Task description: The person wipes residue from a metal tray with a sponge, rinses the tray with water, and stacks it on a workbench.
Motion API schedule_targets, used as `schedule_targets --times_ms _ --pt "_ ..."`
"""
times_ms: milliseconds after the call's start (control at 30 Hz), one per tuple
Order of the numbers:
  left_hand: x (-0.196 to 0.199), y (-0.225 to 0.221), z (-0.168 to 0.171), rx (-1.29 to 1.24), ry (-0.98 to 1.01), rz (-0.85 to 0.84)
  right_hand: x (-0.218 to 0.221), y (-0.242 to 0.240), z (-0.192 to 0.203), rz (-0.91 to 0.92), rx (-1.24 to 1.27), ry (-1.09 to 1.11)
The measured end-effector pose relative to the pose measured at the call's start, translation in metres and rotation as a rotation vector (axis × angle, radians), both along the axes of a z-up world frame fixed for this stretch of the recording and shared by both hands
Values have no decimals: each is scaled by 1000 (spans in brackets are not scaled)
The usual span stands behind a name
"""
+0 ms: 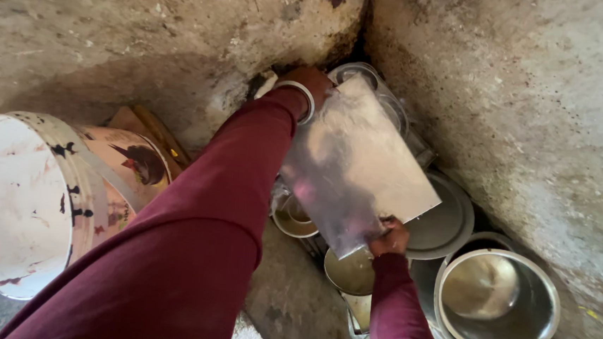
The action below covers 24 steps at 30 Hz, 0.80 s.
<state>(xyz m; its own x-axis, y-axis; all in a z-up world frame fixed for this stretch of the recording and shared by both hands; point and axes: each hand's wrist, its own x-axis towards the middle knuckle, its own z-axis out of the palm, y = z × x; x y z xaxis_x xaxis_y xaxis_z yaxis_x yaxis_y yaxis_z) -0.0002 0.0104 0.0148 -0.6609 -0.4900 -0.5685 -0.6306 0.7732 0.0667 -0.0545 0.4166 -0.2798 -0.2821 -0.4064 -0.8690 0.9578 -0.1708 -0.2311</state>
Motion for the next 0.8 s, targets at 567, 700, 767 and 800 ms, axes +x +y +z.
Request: schedule_targets --times_ms 567,700,767,800 --pt "2 -3 -4 20 -6 16 -43 -7 74 -78 -87 126" --pt "1 -7 -14 0 -1 -26 -12 -11 61 -107 -33 129" --pt "1 -9 -16 -25 -15 -89 -1 -11 48 -152 -45 103" --pt "2 -9 -16 -25 -49 -80 3 -11 42 -139 -106 89"
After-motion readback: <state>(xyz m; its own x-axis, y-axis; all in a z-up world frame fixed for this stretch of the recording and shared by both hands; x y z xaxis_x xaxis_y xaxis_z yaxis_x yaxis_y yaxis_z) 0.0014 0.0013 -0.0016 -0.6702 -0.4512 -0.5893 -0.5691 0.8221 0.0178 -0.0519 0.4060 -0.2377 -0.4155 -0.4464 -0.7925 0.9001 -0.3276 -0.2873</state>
